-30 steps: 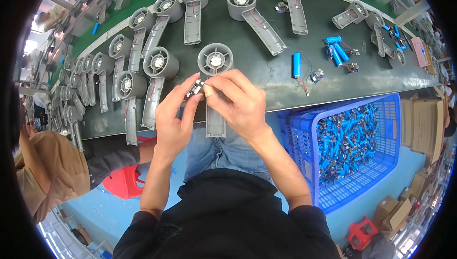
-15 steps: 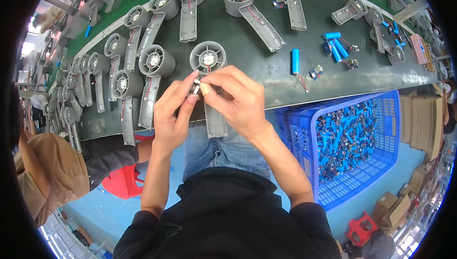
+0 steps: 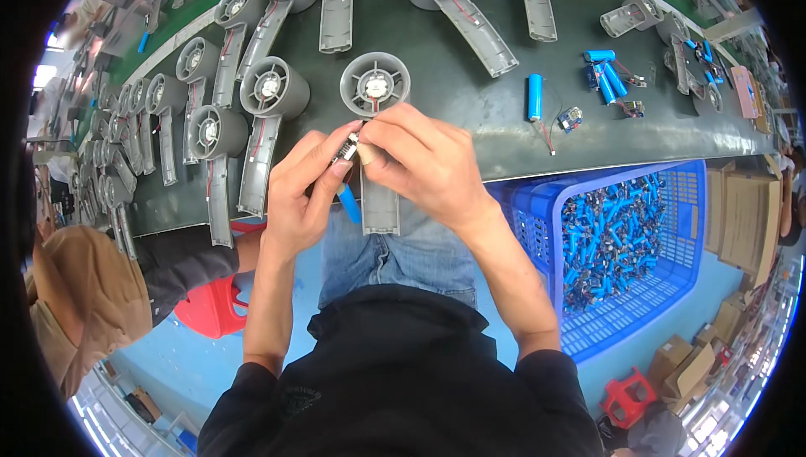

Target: The recorder is assembling small circular components into metal housings on an assembly line.

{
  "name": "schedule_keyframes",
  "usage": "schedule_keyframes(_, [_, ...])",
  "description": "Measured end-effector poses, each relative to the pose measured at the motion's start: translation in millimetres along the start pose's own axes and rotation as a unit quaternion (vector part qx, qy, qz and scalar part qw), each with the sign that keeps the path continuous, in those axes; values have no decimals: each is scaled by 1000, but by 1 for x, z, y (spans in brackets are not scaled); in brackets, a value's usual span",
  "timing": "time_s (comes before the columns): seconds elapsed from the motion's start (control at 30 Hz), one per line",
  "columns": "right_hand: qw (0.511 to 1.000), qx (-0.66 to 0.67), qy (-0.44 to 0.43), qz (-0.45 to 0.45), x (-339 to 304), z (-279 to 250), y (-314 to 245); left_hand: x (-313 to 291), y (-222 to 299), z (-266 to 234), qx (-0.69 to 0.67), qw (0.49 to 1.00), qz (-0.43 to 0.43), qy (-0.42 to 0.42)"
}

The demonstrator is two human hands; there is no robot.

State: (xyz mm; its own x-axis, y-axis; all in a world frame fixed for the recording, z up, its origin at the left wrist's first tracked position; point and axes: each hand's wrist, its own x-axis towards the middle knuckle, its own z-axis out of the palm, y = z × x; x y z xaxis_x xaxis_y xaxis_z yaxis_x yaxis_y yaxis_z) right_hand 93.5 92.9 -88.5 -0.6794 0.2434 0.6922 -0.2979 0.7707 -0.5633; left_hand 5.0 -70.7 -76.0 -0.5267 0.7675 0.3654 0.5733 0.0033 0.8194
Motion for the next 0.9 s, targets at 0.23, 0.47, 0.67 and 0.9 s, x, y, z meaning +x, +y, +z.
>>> schedule_keyframes(0.23, [999,-19,11,-40,1,2,4,3,-4,-3,-25,1000,-5,-14])
schedule_keyframes(0.47, [1000,-19,0,-9,0,1,0,3,-3,-2,-23,1000,1,-2])
schedule_keyframes(0.67, [1000,11,-8,5,-1,-2,-1,4,-4,-5,-40,999,-5,-24])
schedule_keyframes(0.9, [999,45,-10,-3,-2,-1,1,1,-2,-6,-45,999,-2,-20])
